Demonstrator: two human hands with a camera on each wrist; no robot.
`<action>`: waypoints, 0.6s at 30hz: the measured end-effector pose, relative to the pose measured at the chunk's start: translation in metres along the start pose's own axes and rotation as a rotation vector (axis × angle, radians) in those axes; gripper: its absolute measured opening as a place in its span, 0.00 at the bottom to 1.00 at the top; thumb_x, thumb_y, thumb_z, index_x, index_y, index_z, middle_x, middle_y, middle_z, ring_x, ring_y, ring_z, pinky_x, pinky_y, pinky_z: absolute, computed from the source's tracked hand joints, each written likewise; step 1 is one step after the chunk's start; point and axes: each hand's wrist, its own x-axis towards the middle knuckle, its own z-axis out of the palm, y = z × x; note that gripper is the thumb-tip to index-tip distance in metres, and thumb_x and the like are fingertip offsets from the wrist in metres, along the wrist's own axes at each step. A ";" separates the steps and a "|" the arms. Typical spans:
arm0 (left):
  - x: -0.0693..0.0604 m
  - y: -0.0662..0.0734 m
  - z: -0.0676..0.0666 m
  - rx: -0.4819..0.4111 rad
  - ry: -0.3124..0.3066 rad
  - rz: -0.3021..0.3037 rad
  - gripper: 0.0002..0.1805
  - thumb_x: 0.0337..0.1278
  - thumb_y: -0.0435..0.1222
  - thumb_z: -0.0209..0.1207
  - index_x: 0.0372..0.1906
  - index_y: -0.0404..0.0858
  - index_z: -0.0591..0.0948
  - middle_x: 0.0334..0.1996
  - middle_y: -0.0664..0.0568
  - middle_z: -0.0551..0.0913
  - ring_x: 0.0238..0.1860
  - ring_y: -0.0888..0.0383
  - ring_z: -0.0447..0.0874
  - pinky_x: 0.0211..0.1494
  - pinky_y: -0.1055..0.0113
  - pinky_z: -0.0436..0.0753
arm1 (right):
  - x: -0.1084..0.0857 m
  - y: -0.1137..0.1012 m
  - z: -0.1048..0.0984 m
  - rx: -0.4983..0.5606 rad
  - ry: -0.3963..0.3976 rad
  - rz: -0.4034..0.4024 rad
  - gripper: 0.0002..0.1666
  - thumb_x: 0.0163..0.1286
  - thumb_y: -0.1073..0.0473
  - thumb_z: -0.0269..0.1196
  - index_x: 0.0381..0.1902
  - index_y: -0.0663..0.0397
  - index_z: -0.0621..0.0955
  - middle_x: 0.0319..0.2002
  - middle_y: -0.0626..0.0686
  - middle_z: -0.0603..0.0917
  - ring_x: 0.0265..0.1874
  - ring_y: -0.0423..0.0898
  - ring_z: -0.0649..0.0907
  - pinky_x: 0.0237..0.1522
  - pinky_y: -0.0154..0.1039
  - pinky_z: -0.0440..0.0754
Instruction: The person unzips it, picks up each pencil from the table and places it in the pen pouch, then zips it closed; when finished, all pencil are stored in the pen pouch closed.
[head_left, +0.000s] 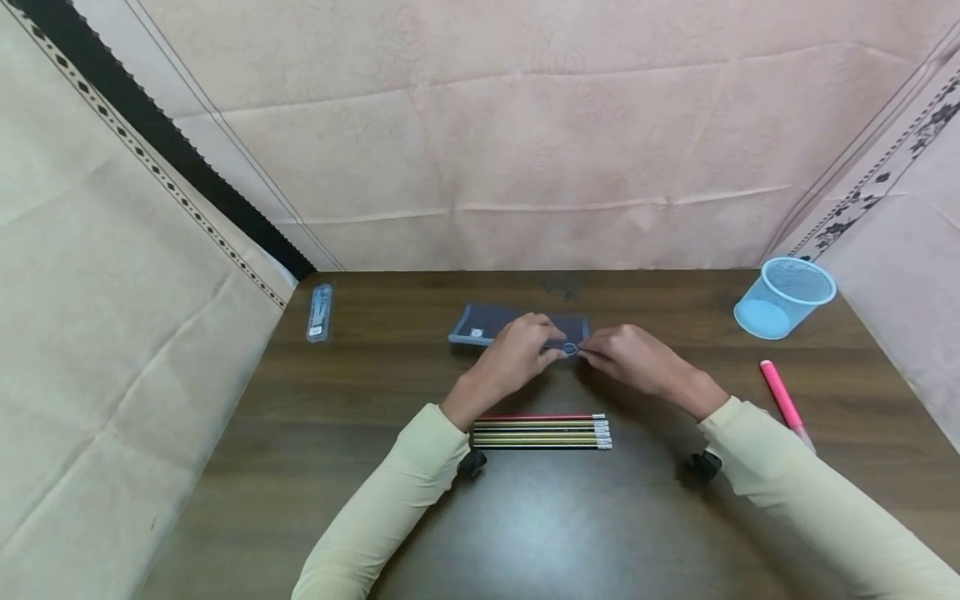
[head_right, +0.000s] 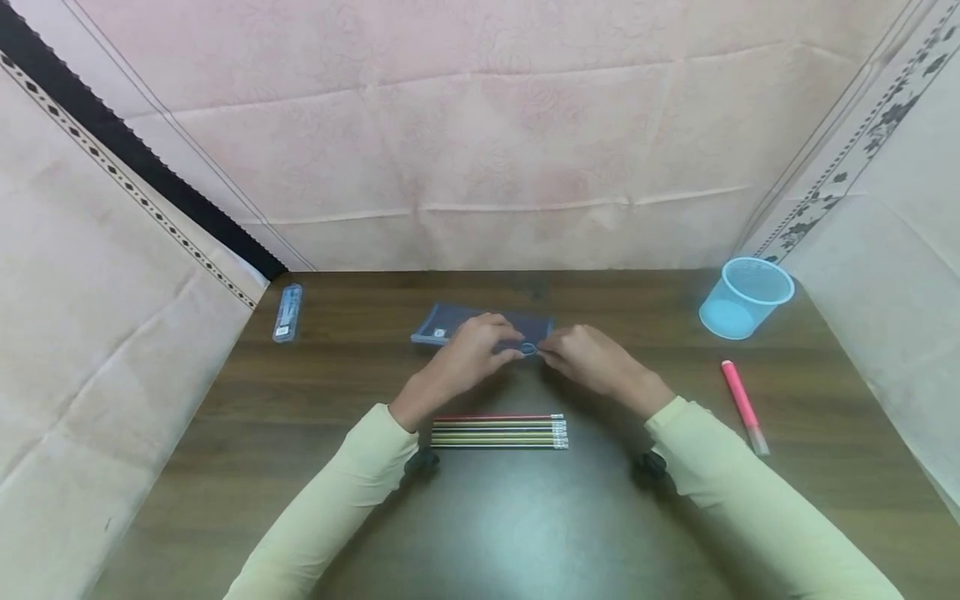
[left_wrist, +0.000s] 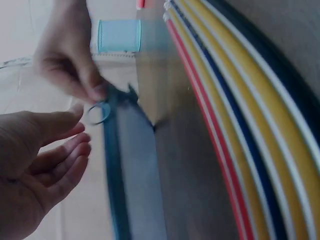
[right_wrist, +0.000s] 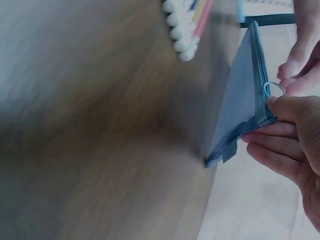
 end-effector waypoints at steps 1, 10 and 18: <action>0.001 0.001 0.002 -0.002 0.021 0.008 0.15 0.66 0.40 0.64 0.53 0.39 0.87 0.50 0.50 0.86 0.52 0.57 0.83 0.57 0.66 0.83 | 0.000 -0.002 -0.002 0.002 0.008 0.004 0.09 0.64 0.67 0.70 0.43 0.60 0.89 0.38 0.53 0.91 0.34 0.42 0.89 0.37 0.39 0.88; 0.004 0.004 0.009 -0.046 0.088 -0.020 0.08 0.67 0.37 0.63 0.44 0.39 0.89 0.42 0.52 0.87 0.42 0.61 0.82 0.48 0.71 0.83 | -0.004 -0.011 -0.006 0.039 0.037 0.037 0.08 0.65 0.66 0.69 0.42 0.60 0.89 0.37 0.53 0.90 0.32 0.40 0.88 0.36 0.38 0.88; 0.005 0.007 0.009 -0.102 0.118 -0.031 0.08 0.66 0.37 0.64 0.42 0.38 0.88 0.38 0.51 0.87 0.34 0.64 0.80 0.38 0.78 0.81 | -0.010 -0.008 -0.001 0.055 0.158 -0.044 0.12 0.60 0.65 0.74 0.42 0.60 0.88 0.37 0.53 0.91 0.31 0.41 0.89 0.37 0.40 0.89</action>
